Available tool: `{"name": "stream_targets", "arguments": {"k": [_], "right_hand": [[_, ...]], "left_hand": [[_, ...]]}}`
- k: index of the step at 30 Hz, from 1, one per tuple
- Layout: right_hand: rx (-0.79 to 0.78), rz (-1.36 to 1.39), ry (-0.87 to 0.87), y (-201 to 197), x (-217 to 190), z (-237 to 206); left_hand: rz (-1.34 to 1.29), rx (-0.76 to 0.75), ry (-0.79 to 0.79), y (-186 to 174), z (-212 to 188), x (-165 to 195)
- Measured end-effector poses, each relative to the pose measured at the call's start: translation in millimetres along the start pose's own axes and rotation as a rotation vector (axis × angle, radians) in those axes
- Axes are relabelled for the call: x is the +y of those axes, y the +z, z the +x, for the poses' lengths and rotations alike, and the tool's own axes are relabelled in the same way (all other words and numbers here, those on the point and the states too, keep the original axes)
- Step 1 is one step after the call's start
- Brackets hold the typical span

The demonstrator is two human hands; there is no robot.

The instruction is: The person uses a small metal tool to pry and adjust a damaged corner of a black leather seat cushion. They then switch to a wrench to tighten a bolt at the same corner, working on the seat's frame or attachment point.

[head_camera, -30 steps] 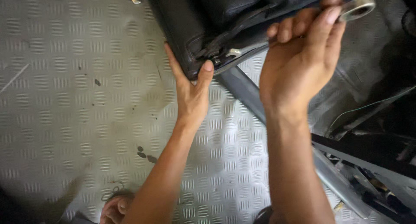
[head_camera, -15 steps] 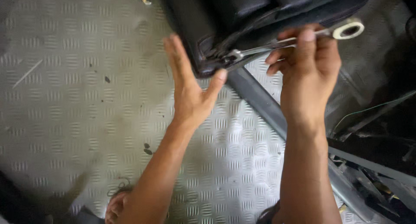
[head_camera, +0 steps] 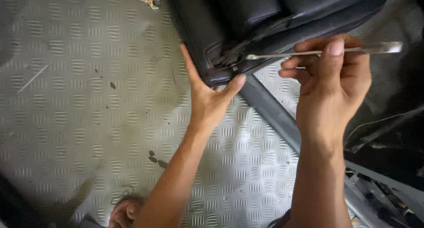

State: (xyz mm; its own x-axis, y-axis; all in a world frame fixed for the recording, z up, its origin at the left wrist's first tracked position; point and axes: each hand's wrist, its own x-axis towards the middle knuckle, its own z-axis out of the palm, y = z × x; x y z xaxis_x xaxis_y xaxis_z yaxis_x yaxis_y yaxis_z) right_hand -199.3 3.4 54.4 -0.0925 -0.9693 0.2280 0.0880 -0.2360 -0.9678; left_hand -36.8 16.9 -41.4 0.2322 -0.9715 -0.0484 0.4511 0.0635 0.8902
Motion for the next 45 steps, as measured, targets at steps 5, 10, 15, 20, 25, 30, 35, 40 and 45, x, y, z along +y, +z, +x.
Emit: {"name": "stream_targets", "arguments": {"k": [5, 10, 15, 20, 25, 30, 35, 40, 45], "right_hand": [[-0.053, -0.183, -0.051, 9, -4, -6], [-0.085, -0.294, -0.066, 15, -8, -8], [-0.031, -0.238, -0.01, 14, -2, 0], [-0.03, -0.068, 0.08, 13, 6, 10], [-0.111, -0.202, 0.001, 14, 1, 7], [-0.186, -0.339, -0.065, 15, -5, 8], [-0.201, -0.373, -0.07, 15, -5, 16], [-0.25, -0.491, -0.147, 25, -16, 9], [-0.425, -0.813, -0.372, 65, -32, 0]], "left_hand": [[-0.085, 0.03, 0.043, 5, -1, -12], [0.193, 0.04, 0.156, -2, -4, -20], [0.119, 0.03, 0.17, -2, -5, -23], [0.027, 0.016, 0.138, -1, -4, -23], [0.112, 0.009, 0.215, -3, -5, -27], [0.053, 0.003, 0.202, -3, -4, -29], [0.032, 0.007, 0.174, -3, -4, -28], [0.105, 0.013, 0.191, -5, -5, -31], [0.34, 0.044, 0.281, -8, -2, -32]]}}
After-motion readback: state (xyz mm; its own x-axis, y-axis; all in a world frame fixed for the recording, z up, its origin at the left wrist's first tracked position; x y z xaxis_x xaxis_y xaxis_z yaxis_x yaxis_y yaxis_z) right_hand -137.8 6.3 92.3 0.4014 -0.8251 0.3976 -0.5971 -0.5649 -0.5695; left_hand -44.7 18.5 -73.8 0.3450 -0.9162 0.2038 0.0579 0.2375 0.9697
